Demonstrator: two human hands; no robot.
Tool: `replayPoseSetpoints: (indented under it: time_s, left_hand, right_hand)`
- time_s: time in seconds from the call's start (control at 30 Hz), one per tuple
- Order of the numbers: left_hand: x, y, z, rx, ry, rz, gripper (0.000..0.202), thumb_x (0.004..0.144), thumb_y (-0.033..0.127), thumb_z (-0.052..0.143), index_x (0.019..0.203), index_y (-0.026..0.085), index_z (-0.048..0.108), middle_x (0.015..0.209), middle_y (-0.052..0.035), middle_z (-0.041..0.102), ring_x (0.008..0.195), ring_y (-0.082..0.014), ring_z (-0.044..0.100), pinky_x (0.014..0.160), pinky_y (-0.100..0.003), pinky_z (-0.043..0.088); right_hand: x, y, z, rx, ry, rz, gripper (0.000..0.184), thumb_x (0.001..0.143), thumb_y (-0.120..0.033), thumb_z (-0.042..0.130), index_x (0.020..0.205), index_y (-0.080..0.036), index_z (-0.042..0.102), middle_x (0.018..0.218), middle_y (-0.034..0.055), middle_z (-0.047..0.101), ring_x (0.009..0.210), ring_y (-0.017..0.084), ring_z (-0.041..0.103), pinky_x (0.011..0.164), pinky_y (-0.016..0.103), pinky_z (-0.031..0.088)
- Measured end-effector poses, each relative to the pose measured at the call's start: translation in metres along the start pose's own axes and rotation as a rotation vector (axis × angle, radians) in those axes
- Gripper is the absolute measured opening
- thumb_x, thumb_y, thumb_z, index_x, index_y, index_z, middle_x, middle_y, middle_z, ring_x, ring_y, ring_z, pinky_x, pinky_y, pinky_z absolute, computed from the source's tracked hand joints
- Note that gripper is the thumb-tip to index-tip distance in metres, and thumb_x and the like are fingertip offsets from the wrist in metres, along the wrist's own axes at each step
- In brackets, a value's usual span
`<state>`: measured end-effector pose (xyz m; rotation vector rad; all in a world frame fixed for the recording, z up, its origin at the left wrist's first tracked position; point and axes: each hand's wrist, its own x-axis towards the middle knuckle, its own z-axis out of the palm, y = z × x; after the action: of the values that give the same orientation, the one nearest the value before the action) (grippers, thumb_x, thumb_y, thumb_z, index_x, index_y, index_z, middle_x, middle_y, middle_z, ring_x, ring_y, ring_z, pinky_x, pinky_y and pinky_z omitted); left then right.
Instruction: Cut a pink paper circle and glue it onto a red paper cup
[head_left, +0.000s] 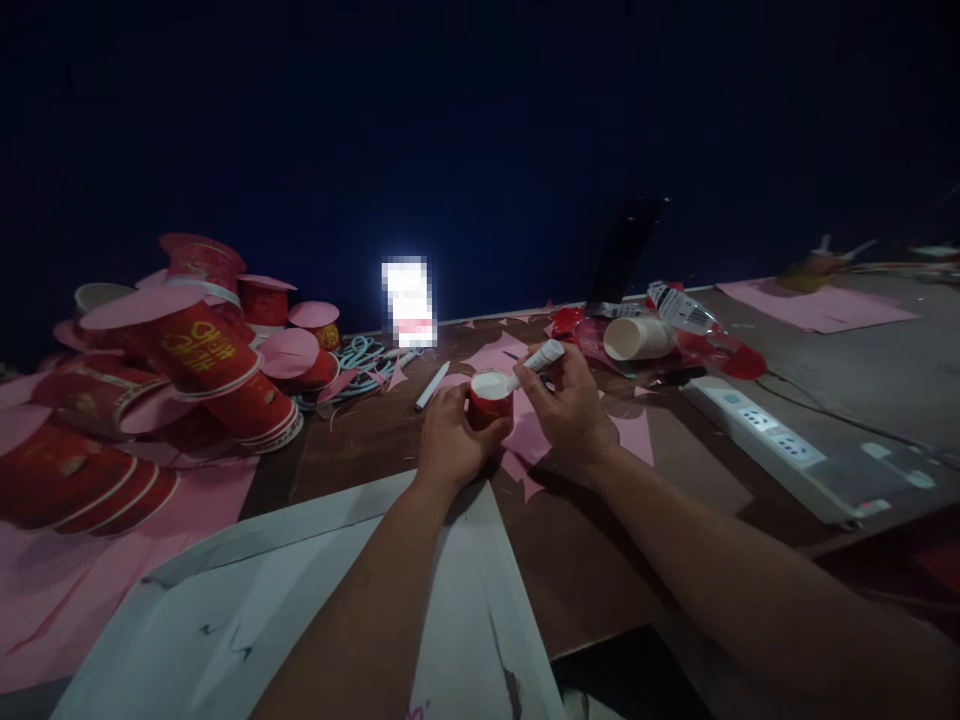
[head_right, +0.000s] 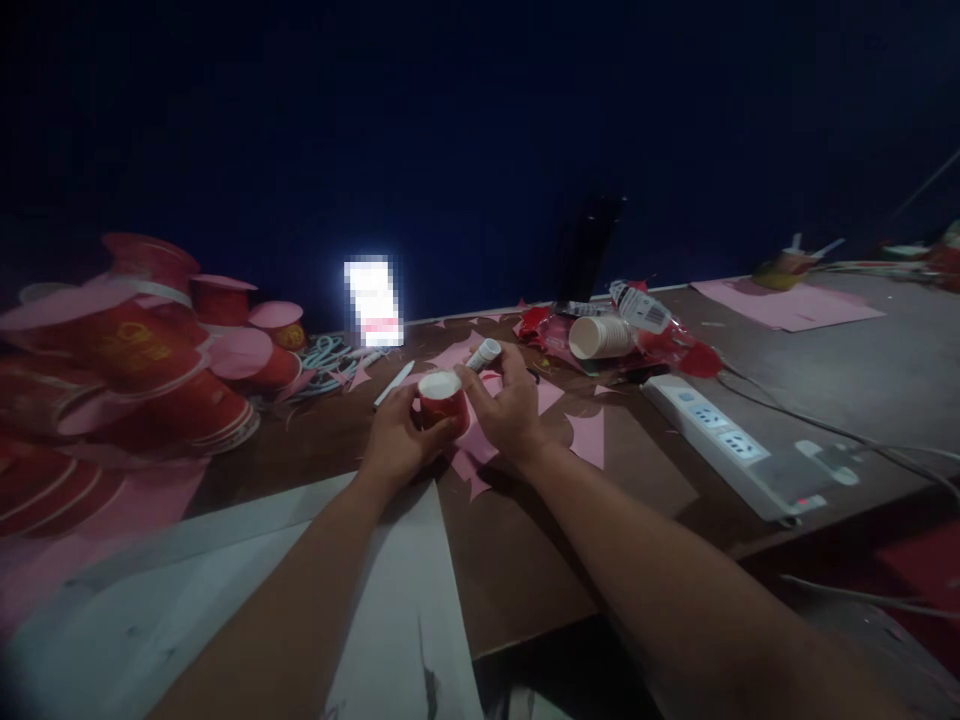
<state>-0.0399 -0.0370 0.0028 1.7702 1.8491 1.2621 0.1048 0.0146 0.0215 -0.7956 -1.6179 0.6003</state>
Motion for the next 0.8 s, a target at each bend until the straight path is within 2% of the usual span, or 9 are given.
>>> replayPoseSetpoints:
  time_s: [0.1,0.3,0.37,0.5,0.63,0.7,0.8]
  left_hand:
    - [0.000,-0.002,0.001,0.040,0.023,0.048,0.049,0.064,0.041,0.070,0.107,0.021,0.058,0.101,-0.0080,0.059,0.095,-0.0240,0.054,0.085,-0.041,0.042]
    - [-0.001,-0.001,0.001,0.040,0.032,0.020,0.050,0.063,0.041,0.072,0.107,0.022,0.056,0.103,-0.0084,0.057,0.099,-0.0245,0.053,0.087,-0.042,0.041]
    - [-0.001,0.002,0.001,0.047,0.062,-0.030,0.055,0.060,0.046,0.073,0.106,0.021,0.055,0.104,-0.0084,0.056,0.099,-0.0250,0.052,0.086,-0.043,0.041]
    - [-0.002,0.004,0.001,0.056,0.141,-0.128,0.073,0.050,0.056,0.075,0.109,0.019,0.051,0.106,-0.0096,0.052,0.104,-0.0275,0.049,0.087,-0.045,0.040]
    - [0.000,0.001,0.000,0.001,0.097,-0.044,0.077,0.051,0.053,0.076,0.116,0.021,0.049,0.111,-0.0092,0.048,0.109,-0.0261,0.048,0.091,-0.041,0.039]
    - [0.002,0.000,-0.001,-0.003,0.060,-0.020,0.073,0.054,0.049,0.075,0.117,0.021,0.051,0.110,-0.0088,0.049,0.109,-0.0252,0.048,0.093,-0.040,0.039]
    - [0.003,-0.002,-0.001,0.010,0.028,-0.018,0.061,0.060,0.043,0.072,0.114,0.020,0.055,0.108,-0.0079,0.050,0.106,-0.0238,0.049,0.095,-0.038,0.038]
  right_hand:
    - [0.001,-0.003,-0.001,-0.053,0.017,-0.015,0.021,0.081,-0.031,0.060,0.097,-0.022,0.051,0.089,0.0029,0.058,0.080,0.016,0.056,0.078,0.033,0.046]
    - [0.001,-0.007,0.000,-0.054,0.052,0.018,0.019,0.078,-0.031,0.062,0.092,-0.021,0.053,0.084,0.0020,0.058,0.076,0.016,0.055,0.077,0.033,0.045]
    - [0.003,-0.004,0.001,0.050,0.075,0.109,0.021,0.077,-0.032,0.063,0.092,-0.020,0.054,0.082,0.0013,0.058,0.075,0.015,0.056,0.076,0.032,0.047]
    - [0.010,0.008,0.005,0.476,0.093,0.392,0.022,0.076,-0.038,0.064,0.084,-0.020,0.055,0.077,-0.0010,0.059,0.071,0.012,0.057,0.074,0.030,0.051]
    - [0.016,0.020,0.003,0.751,0.036,0.705,0.025,0.071,-0.040,0.070,0.074,-0.020,0.056,0.068,0.0006,0.061,0.062,0.013,0.058,0.069,0.031,0.056]
    - [0.017,0.022,0.002,0.814,0.033,0.788,0.026,0.070,-0.041,0.071,0.072,-0.019,0.056,0.065,0.0016,0.061,0.060,0.014,0.059,0.067,0.031,0.058]
    - [0.016,0.023,0.001,0.832,0.002,0.791,0.026,0.071,-0.041,0.070,0.070,-0.019,0.056,0.064,0.0013,0.062,0.059,0.013,0.060,0.067,0.029,0.058]
